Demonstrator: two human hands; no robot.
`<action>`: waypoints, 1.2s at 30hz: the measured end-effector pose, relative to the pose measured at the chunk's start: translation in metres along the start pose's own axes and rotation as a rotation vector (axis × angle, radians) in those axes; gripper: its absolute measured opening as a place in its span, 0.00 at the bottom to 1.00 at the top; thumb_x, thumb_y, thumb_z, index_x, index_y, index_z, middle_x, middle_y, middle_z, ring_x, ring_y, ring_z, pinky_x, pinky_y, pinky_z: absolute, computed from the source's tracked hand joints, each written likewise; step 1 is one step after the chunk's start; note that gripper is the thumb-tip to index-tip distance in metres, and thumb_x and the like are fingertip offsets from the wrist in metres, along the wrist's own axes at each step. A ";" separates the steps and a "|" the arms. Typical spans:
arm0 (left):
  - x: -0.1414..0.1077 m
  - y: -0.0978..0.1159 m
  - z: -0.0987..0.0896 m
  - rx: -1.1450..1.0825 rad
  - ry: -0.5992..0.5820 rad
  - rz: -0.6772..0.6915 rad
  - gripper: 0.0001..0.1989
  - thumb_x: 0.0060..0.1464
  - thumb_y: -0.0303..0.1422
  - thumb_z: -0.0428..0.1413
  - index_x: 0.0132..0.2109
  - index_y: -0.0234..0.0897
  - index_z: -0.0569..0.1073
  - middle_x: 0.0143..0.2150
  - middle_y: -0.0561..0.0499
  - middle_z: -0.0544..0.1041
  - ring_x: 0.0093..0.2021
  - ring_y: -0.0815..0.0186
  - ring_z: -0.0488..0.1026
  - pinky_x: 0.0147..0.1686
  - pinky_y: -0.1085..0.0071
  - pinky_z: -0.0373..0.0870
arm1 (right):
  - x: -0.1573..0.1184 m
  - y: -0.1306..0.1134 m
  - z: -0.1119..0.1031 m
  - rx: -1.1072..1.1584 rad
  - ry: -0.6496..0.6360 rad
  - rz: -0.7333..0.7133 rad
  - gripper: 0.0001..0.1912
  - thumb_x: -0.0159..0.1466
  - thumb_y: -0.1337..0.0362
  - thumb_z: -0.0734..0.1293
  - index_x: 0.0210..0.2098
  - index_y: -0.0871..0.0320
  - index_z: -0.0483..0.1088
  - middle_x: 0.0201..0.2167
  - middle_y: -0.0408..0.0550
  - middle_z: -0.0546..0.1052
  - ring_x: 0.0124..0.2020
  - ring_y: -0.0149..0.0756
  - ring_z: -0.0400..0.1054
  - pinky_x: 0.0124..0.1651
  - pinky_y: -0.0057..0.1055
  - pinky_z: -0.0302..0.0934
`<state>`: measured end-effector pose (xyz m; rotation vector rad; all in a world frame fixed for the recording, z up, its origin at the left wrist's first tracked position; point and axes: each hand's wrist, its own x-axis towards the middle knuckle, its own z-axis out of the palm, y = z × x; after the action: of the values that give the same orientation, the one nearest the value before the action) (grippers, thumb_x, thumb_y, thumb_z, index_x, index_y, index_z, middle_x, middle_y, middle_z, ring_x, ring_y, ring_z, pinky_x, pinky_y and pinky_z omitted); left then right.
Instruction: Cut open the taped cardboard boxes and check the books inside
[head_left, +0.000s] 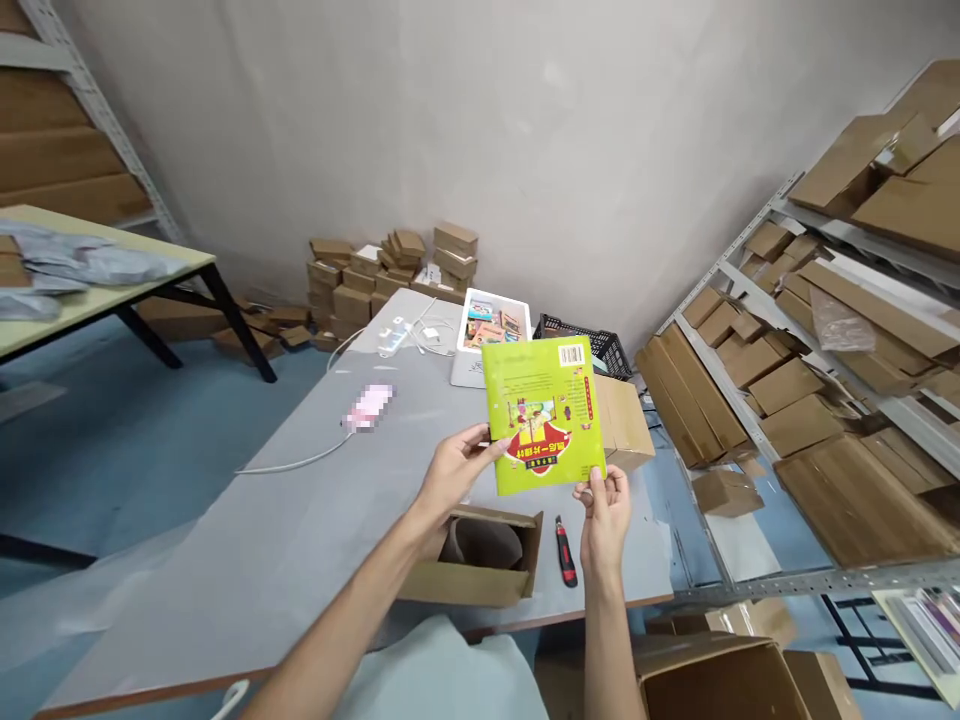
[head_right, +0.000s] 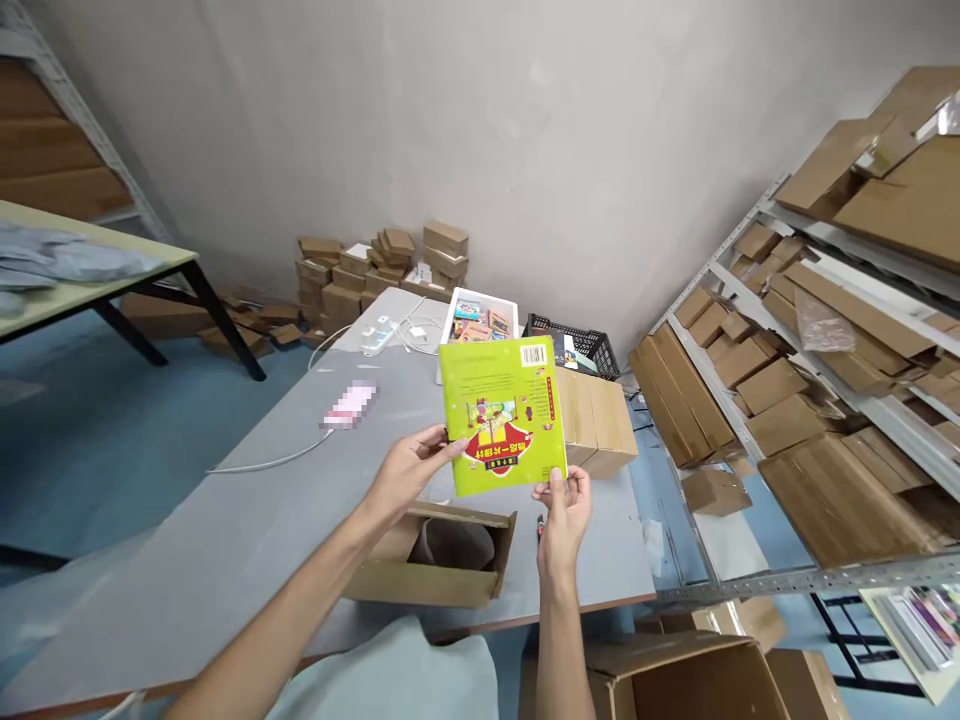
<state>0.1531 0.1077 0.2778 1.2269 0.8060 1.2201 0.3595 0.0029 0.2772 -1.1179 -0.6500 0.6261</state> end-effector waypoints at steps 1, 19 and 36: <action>0.001 0.002 -0.004 0.034 0.037 0.048 0.31 0.48 0.61 0.77 0.46 0.40 0.88 0.48 0.44 0.90 0.46 0.52 0.85 0.49 0.59 0.86 | 0.004 0.002 0.002 0.016 -0.014 0.026 0.31 0.58 0.40 0.84 0.44 0.51 0.69 0.36 0.40 0.80 0.31 0.33 0.79 0.38 0.31 0.78; -0.018 0.024 -0.054 -0.052 0.220 0.101 0.43 0.53 0.64 0.73 0.64 0.37 0.85 0.62 0.33 0.87 0.57 0.45 0.88 0.53 0.54 0.89 | 0.000 0.000 0.035 0.213 -0.501 0.346 0.35 0.58 0.51 0.88 0.61 0.50 0.79 0.58 0.50 0.90 0.56 0.52 0.88 0.59 0.45 0.85; -0.027 0.026 -0.075 -0.127 0.011 -0.066 0.45 0.37 0.62 0.82 0.53 0.34 0.86 0.60 0.32 0.87 0.62 0.39 0.85 0.63 0.49 0.85 | -0.057 -0.008 0.053 -0.003 -0.431 0.055 0.33 0.69 0.42 0.79 0.67 0.50 0.77 0.62 0.51 0.87 0.58 0.50 0.86 0.63 0.46 0.82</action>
<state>0.0702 0.0980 0.2827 1.0834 0.7597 1.2072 0.2834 -0.0103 0.2921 -1.0120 -0.9908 0.9260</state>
